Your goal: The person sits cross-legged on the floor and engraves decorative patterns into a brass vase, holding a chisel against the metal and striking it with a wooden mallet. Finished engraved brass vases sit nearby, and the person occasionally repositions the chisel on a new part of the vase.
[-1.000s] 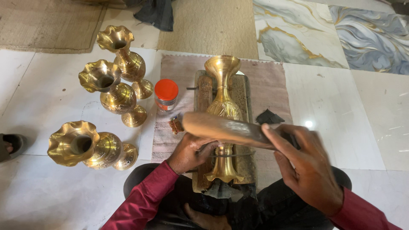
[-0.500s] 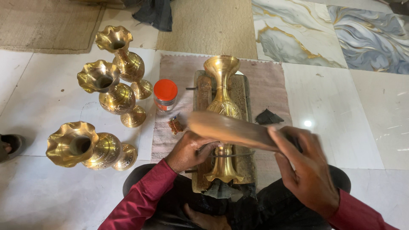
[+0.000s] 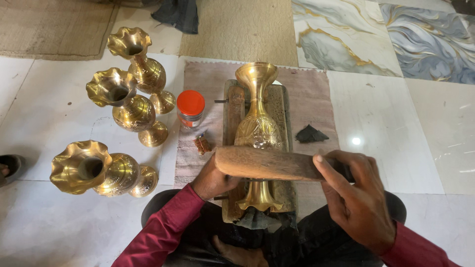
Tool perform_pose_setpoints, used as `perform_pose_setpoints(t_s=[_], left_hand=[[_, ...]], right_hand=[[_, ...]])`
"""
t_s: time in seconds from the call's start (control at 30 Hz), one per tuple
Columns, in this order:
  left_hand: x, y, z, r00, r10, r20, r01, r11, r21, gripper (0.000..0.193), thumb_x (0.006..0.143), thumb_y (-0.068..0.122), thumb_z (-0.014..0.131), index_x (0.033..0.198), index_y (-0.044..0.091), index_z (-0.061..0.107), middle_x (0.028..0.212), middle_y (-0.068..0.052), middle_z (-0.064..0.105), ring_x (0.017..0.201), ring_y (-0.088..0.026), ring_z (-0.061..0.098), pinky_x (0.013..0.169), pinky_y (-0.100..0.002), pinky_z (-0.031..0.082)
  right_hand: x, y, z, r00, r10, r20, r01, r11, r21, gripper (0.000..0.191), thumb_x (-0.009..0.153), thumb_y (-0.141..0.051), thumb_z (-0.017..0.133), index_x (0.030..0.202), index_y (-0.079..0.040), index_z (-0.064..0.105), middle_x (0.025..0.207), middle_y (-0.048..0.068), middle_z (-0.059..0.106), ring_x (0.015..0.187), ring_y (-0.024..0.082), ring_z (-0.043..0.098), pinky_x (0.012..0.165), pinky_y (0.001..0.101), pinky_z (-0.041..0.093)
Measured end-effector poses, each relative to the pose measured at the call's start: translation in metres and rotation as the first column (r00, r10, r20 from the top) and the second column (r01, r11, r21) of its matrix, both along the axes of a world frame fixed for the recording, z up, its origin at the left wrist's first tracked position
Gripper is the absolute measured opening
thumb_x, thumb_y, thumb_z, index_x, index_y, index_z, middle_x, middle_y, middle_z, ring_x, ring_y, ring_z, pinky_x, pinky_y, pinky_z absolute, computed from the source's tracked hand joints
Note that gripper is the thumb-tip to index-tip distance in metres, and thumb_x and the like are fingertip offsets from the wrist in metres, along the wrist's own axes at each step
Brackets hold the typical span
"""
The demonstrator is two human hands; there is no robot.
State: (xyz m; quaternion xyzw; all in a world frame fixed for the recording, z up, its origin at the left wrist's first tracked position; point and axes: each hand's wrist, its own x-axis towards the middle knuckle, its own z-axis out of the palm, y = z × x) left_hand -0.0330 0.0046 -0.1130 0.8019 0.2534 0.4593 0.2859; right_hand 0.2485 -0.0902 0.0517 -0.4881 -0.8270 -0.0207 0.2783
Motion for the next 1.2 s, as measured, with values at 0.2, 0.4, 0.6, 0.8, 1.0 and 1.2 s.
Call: perform_pose_setpoints(t_s=[0.2, 0.4, 0.6, 0.8, 1.0, 1.2], left_hand=[[0.001, -0.001, -0.01, 0.997, -0.013, -0.072, 0.009, 0.998, -0.054, 0.034, 0.083, 0.001, 0.077, 0.116, 0.006, 0.071, 0.112, -0.013, 0.074, 0.105, -0.03, 0.072, 0.091, -0.039, 0.058], [0.0, -0.001, -0.011, 0.997, 0.041, -0.064, -0.036, 0.995, 0.09, 0.036, 0.081, 0.001, 0.077, 0.115, 0.004, 0.069, 0.115, -0.016, 0.072, 0.11, -0.034, 0.069, 0.094, -0.043, 0.057], [0.001, 0.001, -0.006, 0.99, -0.109, -0.087, 0.082, 0.962, -0.262, 0.031, 0.085, -0.002, 0.073, 0.115, 0.008, 0.07, 0.111, -0.007, 0.076, 0.1, -0.02, 0.078, 0.09, -0.032, 0.066], [0.001, 0.002, 0.002, 0.993, -0.119, -0.004, 0.118, 0.987, -0.111, 0.034, 0.084, -0.005, 0.071, 0.115, 0.009, 0.072, 0.106, -0.007, 0.077, 0.091, -0.022, 0.079, 0.08, -0.033, 0.065], [0.0, 0.0, -0.001, 0.998, -0.053, -0.042, 0.056, 0.997, 0.061, 0.037, 0.085, -0.002, 0.073, 0.12, 0.008, 0.065, 0.112, -0.011, 0.072, 0.096, -0.027, 0.076, 0.084, -0.036, 0.064], [0.002, 0.001, 0.005, 0.976, -0.174, 0.131, 0.182, 0.982, -0.049, 0.049, 0.091, -0.004, 0.07, 0.137, 0.007, 0.057, 0.122, -0.008, 0.075, 0.092, -0.018, 0.077, 0.079, -0.03, 0.066]], right_hand=[[0.001, 0.007, -0.009, 0.985, -0.009, 0.174, 0.01, 1.0, -0.006, 0.064, 0.081, -0.002, 0.068, 0.141, -0.021, 0.057, 0.118, 0.013, 0.064, 0.104, 0.026, 0.061, 0.089, 0.0467, 0.049], [0.006, 0.007, -0.011, 0.981, 0.0, 0.195, 0.005, 1.0, -0.02, 0.07, 0.08, -0.003, 0.07, 0.145, -0.024, 0.053, 0.122, 0.014, 0.063, 0.107, 0.027, 0.06, 0.096, 0.0466, 0.045], [0.004, 0.004, -0.015, 0.994, -0.005, 0.107, 0.007, 1.0, -0.023, 0.07, 0.082, -0.003, 0.07, 0.147, -0.022, 0.051, 0.12, 0.013, 0.064, 0.106, 0.026, 0.061, 0.097, 0.0472, 0.045], [0.004, -0.005, -0.009, 0.998, -0.065, -0.018, 0.064, 0.996, -0.061, 0.069, 0.086, -0.003, 0.068, 0.15, -0.02, 0.049, 0.124, 0.017, 0.059, 0.11, 0.029, 0.061, 0.09, 0.0436, 0.051], [0.005, -0.002, -0.008, 0.972, -0.037, 0.231, 0.033, 0.999, 0.022, 0.064, 0.082, -0.003, 0.069, 0.142, -0.019, 0.058, 0.117, 0.013, 0.064, 0.103, 0.026, 0.063, 0.087, 0.049, 0.051], [0.007, -0.008, -0.016, 0.992, 0.05, -0.115, -0.044, 0.998, 0.053, 0.054, 0.09, -0.004, 0.068, 0.142, -0.01, 0.053, 0.125, 0.018, 0.06, 0.111, 0.031, 0.063, 0.088, 0.0424, 0.056]])
